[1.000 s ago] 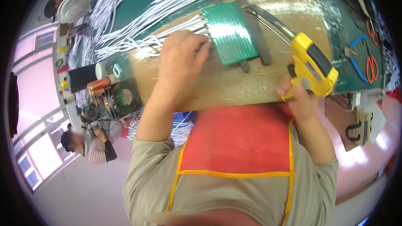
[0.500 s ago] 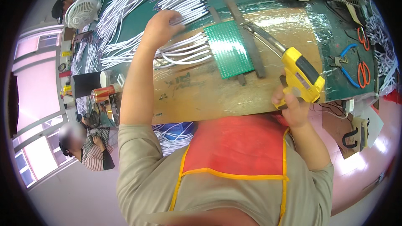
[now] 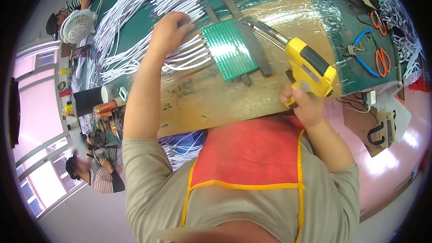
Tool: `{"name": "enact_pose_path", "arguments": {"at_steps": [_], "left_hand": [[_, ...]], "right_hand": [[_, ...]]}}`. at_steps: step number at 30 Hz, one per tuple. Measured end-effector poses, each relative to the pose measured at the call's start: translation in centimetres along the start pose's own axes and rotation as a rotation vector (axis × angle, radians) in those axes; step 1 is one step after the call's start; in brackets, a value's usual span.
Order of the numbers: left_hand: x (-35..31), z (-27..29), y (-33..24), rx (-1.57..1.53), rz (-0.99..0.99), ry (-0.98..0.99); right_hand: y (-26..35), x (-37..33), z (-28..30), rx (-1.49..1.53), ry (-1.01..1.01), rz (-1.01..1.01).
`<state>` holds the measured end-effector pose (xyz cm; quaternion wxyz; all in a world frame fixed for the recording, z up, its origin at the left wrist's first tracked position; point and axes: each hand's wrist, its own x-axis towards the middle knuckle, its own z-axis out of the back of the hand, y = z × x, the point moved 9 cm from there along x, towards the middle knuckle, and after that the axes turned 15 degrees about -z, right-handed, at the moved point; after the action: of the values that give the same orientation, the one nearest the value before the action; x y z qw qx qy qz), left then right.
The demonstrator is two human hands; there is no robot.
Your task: The person solders bundles of white wires onto a green circuit board using a soldering iron and solder from a spool.
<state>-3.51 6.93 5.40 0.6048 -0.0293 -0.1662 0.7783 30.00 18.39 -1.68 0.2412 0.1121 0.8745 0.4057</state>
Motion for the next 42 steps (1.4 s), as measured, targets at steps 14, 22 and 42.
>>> {"name": "enact_pose_path", "arguments": {"at_steps": [14, 22, 42], "left_hand": [[0.6, 2.2, -0.8, 0.095, -0.029, -0.134], [-6.9, 7.4, -10.5, -0.177, 0.072, -0.308], [-7.6, 0.6, -13.2, 0.121, 0.082, -0.138]], "right_hand": [[-0.3, -0.2, 0.2, 0.054, 0.027, 0.037], [-0.1, -0.6, -0.4, -0.091, 0.024, 0.001], [-3.2, -3.1, -2.3, -0.318, 0.135, -0.202]]}}
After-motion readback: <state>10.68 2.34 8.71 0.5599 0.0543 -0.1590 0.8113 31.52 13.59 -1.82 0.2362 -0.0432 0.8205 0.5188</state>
